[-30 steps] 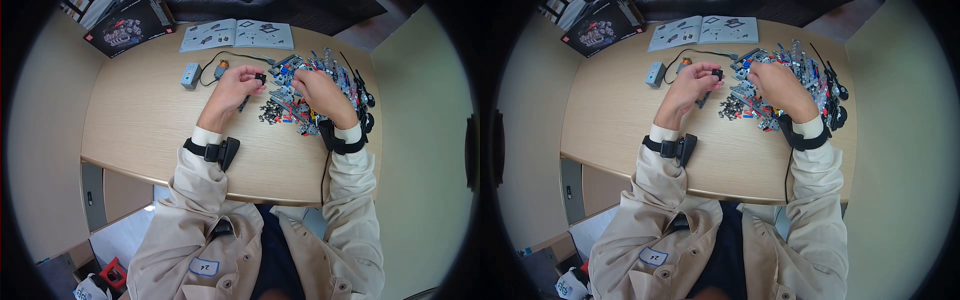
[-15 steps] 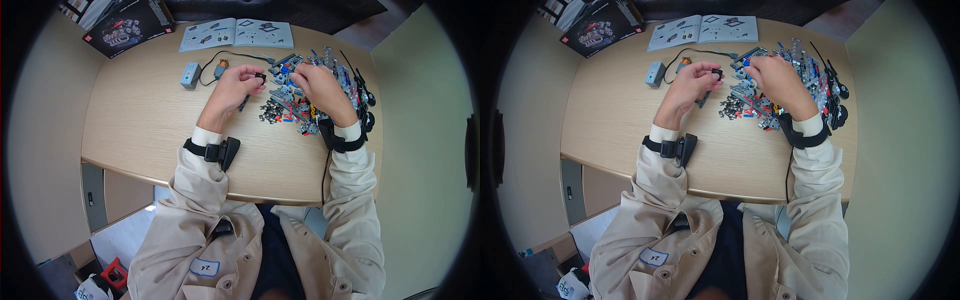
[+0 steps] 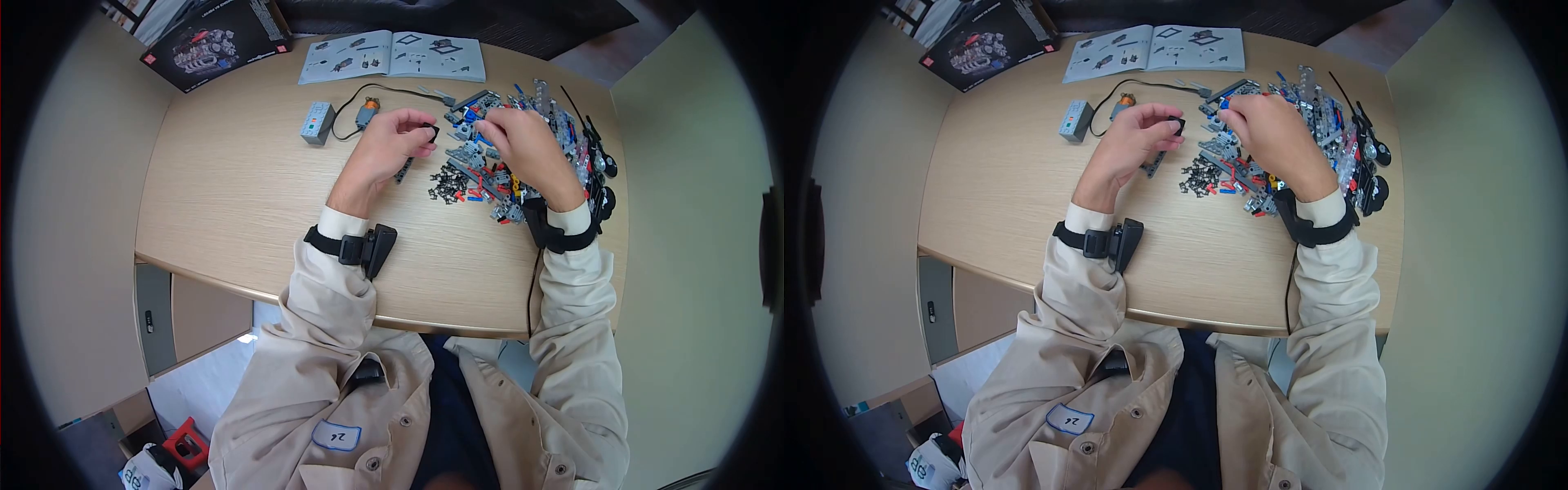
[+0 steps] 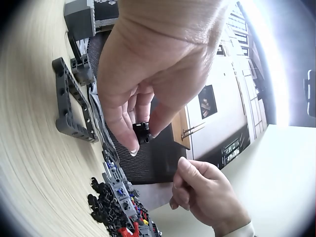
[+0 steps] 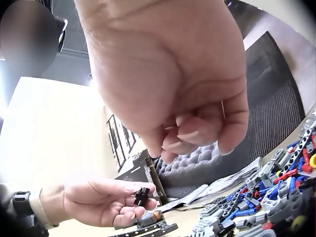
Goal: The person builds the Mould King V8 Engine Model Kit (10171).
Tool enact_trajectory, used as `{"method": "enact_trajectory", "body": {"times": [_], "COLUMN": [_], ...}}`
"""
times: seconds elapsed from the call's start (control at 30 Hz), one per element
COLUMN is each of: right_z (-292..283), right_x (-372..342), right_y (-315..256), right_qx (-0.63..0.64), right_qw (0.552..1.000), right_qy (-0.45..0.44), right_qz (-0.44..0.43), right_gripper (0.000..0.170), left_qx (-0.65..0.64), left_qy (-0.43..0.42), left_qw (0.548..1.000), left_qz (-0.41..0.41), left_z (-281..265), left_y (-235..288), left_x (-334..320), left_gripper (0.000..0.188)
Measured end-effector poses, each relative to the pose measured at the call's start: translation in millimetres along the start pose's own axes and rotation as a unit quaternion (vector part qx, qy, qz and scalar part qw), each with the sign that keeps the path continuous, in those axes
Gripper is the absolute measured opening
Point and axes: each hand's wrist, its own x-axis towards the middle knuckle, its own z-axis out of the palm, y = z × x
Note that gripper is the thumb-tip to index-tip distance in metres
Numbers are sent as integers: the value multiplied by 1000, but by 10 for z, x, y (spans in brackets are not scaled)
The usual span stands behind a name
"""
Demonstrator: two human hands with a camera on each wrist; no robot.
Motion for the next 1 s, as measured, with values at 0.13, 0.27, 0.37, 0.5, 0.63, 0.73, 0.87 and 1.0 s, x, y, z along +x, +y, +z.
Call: {"method": "enact_trajectory", "body": {"times": [0.13,0.27,0.37,0.5,0.63,0.73,0.87,1.0], "right_z": [38,79,82,23,70,16,-40,-103], "right_x": [-1,-18,-18,-17,-47,-50,-65,-71], "right_y": [34,79,90,108,239,255,323,344], "right_qx": [5,4,1,-31,-31,-26,-33,-17], "right_qw": [1000,1000,1000,998,999,999,997,996], "right_qy": [12,-7,-1,-44,-18,-14,-18,-29], "right_qz": [23,23,14,45,21,33,61,82], "right_gripper": [22,18,17,18,18,18,18,19], "left_qx": [114,208,191,218,329,419,525,561], "left_qy": [27,28,31,156,193,202,209,185], "left_qw": [992,977,980,963,922,885,825,805], "left_qz": [-41,-48,-41,14,61,22,-30,-62], "left_z": [-70,-161,-248,-383,-587,-557,-493,-531], "left_y": [50,19,8,101,81,134,236,151], "left_x": [-47,-40,-25,-41,86,136,191,279], "left_gripper": [25,25,29,37,40,46,46,50]}}
